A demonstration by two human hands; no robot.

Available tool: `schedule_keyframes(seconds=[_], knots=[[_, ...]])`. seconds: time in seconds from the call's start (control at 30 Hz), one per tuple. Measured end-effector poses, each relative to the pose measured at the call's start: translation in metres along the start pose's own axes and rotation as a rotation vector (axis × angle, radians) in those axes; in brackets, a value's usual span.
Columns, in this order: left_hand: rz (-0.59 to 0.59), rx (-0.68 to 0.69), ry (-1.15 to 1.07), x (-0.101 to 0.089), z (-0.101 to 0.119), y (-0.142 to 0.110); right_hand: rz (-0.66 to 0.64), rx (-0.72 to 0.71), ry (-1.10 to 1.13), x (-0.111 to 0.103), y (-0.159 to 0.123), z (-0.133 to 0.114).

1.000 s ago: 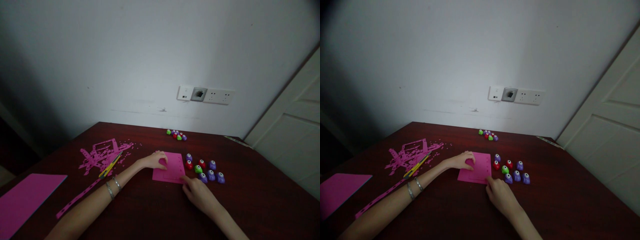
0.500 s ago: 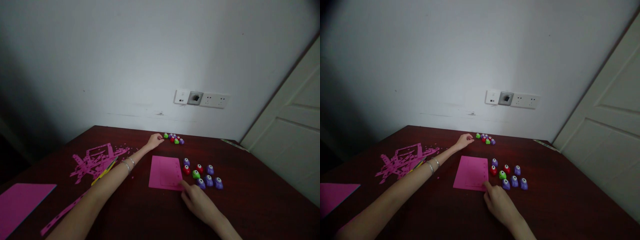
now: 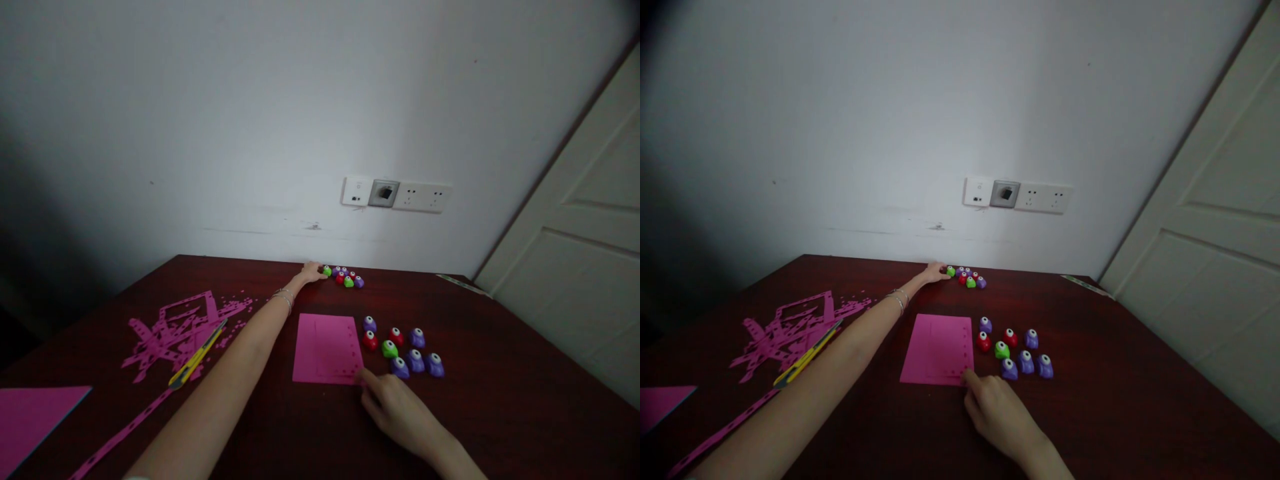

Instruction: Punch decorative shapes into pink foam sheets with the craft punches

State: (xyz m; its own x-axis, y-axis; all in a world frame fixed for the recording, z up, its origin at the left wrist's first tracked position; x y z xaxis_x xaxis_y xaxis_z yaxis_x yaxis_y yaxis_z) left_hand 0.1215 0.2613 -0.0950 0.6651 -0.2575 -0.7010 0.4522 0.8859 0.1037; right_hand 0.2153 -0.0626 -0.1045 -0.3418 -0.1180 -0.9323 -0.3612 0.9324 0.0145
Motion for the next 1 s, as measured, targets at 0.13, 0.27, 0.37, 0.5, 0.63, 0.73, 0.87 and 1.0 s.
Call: schedule_keyframes(seconds=[0.13,0.27,0.37,0.5,0.63,0.73,0.87,1.0], knots=[[-0.062,0.006,0.011,0.002,0.002,0.004,0.003,-0.005,0.019,-0.002,0.001,-0.001],[-0.101,0.025,0.01,0.007,0.002,0.008,0.002,0.0,0.017,-0.003,0.002,-0.002],[-0.126,0.035,0.013,0.01,0.0,0.011,-0.011,0.009,0.037,-0.003,0.002,-0.001],[-0.166,0.038,0.037,0.012,-0.006,0.019,-0.006,0.009,0.028,-0.002,0.001,0.0],[-0.188,0.05,0.065,0.009,-0.012,0.027,0.001,0.003,0.027,-0.001,0.001,0.001],[-0.18,0.076,0.072,-0.001,-0.013,0.03,0.025,-0.001,0.037,-0.003,0.002,0.0],[-0.169,0.123,0.073,-0.025,-0.009,0.027,0.088,0.003,0.127,-0.011,0.002,-0.003],[-0.213,0.184,0.073,-0.049,0.003,0.01,0.193,0.028,0.265,-0.021,0.004,-0.004]])
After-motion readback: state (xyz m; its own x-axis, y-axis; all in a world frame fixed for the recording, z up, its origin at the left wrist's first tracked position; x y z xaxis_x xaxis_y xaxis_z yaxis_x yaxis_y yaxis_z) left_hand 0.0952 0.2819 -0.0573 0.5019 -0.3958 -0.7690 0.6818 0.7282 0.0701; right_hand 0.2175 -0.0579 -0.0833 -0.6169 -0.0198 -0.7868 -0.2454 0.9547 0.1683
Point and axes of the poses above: each hand's wrist, its own y-axis towards the middle knuckle, its own x-axis out of the palm, z = x × y, the point moved 6 cm from there along y, towards the middle knuckle, and after that the axes turned 3 degrees about -x, right-handed, at the moved point
